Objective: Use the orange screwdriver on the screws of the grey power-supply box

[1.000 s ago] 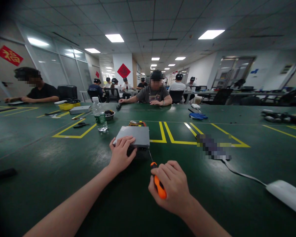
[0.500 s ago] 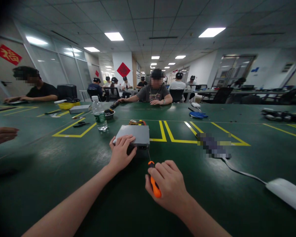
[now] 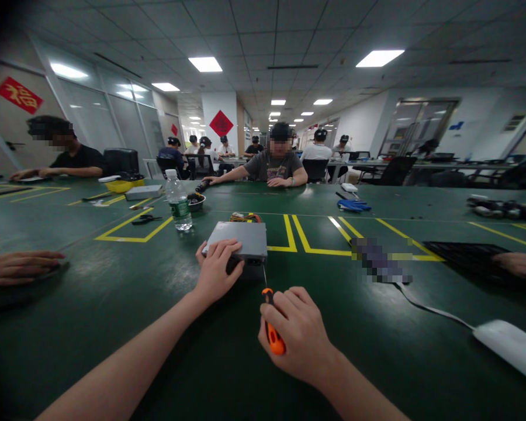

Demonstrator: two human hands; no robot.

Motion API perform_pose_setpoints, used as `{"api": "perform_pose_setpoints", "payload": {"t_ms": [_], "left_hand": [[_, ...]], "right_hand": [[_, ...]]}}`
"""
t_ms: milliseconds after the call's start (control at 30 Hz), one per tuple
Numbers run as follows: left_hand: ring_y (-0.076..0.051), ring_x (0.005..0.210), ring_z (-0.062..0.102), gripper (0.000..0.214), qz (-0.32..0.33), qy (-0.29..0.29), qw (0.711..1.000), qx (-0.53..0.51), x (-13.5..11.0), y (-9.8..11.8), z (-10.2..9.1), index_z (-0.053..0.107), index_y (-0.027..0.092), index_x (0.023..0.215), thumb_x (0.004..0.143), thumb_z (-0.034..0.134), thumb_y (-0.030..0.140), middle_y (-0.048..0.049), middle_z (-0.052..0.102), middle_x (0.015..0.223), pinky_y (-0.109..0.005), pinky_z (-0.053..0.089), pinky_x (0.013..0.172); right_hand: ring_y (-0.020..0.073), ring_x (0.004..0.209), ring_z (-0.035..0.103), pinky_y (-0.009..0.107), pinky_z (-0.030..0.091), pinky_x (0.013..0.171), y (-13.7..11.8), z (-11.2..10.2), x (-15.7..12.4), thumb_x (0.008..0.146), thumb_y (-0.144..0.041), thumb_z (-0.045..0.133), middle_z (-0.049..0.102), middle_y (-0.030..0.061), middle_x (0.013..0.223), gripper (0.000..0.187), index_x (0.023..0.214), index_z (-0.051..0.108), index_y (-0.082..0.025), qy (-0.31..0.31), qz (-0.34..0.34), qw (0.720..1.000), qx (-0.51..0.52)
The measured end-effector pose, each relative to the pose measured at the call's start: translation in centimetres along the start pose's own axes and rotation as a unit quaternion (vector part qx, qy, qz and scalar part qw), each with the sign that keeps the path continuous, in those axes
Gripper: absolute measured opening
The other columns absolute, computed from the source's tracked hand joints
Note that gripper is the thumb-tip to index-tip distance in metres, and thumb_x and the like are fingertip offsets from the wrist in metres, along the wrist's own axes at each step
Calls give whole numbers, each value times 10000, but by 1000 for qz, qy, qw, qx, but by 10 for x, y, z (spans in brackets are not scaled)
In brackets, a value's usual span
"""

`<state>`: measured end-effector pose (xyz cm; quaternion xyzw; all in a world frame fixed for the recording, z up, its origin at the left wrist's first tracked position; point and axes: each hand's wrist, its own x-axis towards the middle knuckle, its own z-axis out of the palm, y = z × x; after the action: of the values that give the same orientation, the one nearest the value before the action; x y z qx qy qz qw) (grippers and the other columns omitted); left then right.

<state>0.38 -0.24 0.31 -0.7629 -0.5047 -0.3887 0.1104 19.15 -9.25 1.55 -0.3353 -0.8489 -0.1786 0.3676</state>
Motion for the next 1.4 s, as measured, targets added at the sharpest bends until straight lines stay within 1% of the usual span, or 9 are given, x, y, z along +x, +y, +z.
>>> {"api": "perform_pose_setpoints", "payload": {"t_ms": [133,233,467,567,700,867,1067,1267,1400], "left_hand": [[-231,1130,436,305,0,-4,1000,-4,0,0,0,520,280,1091,787,518,308,-34,555,1185,-512,114,1033],[-234,1127,438,303,-3,-6,1000,-5,0,0,0,525,277,1082,781,528,309,-35,557,1182,-515,118,1032],[-229,1137,431,300,-4,-4,1000,-15,0,0,0,516,284,1082,783,525,307,-23,554,1185,-509,123,1032],[-232,1135,433,297,-4,-5,1000,-16,0,0,-1,522,280,1074,779,530,305,-28,558,1178,-510,124,1031],[-228,1137,433,290,-5,-9,1000,-14,0,0,-2,522,281,1071,782,527,306,-22,554,1184,-511,122,1033],[-235,1138,432,296,-9,-9,1000,-9,0,0,-3,527,277,1077,784,524,318,-29,551,1187,-512,134,1034],[-226,1138,434,283,-3,-5,1000,-11,0,1,-3,524,281,1070,788,518,305,-19,552,1187,-515,132,1035],[-233,1128,443,293,-5,-6,1000,-8,0,1,-4,527,274,1072,780,528,304,-30,558,1178,-511,146,1031],[-221,1134,437,290,-7,-5,1000,-16,0,2,-4,517,282,1070,781,529,303,-14,558,1179,-504,139,1031]], "right_hand": [[111,586,490,292,378,627,5,0,-1,775,-229,535,563,5,678,111,868,534,-169,24,4,1000,-6],[96,566,504,279,388,629,6,2,-2,780,-185,520,584,4,697,135,910,501,-153,55,22,998,-1],[116,579,468,290,370,614,-5,4,2,754,-146,472,530,5,638,70,746,536,-175,11,-8,1000,-3],[122,594,485,296,377,624,-2,1,2,761,-188,496,537,7,659,57,794,540,-173,9,0,1000,-5],[115,597,528,285,395,629,8,0,-1,771,-231,532,583,16,724,169,916,510,-146,38,28,999,-9],[105,550,483,281,383,614,5,2,0,751,-156,503,528,-8,642,61,809,519,-160,21,8,1000,14],[139,615,467,292,372,600,-3,-1,4,745,-172,497,508,17,666,91,807,563,-178,-10,12,1000,14],[114,591,496,265,401,589,5,0,0,784,-183,515,574,22,725,130,911,506,-158,56,39,998,15],[132,604,468,286,379,592,-1,4,0,743,-130,498,517,17,670,97,819,540,-171,8,4,1000,14]]}}
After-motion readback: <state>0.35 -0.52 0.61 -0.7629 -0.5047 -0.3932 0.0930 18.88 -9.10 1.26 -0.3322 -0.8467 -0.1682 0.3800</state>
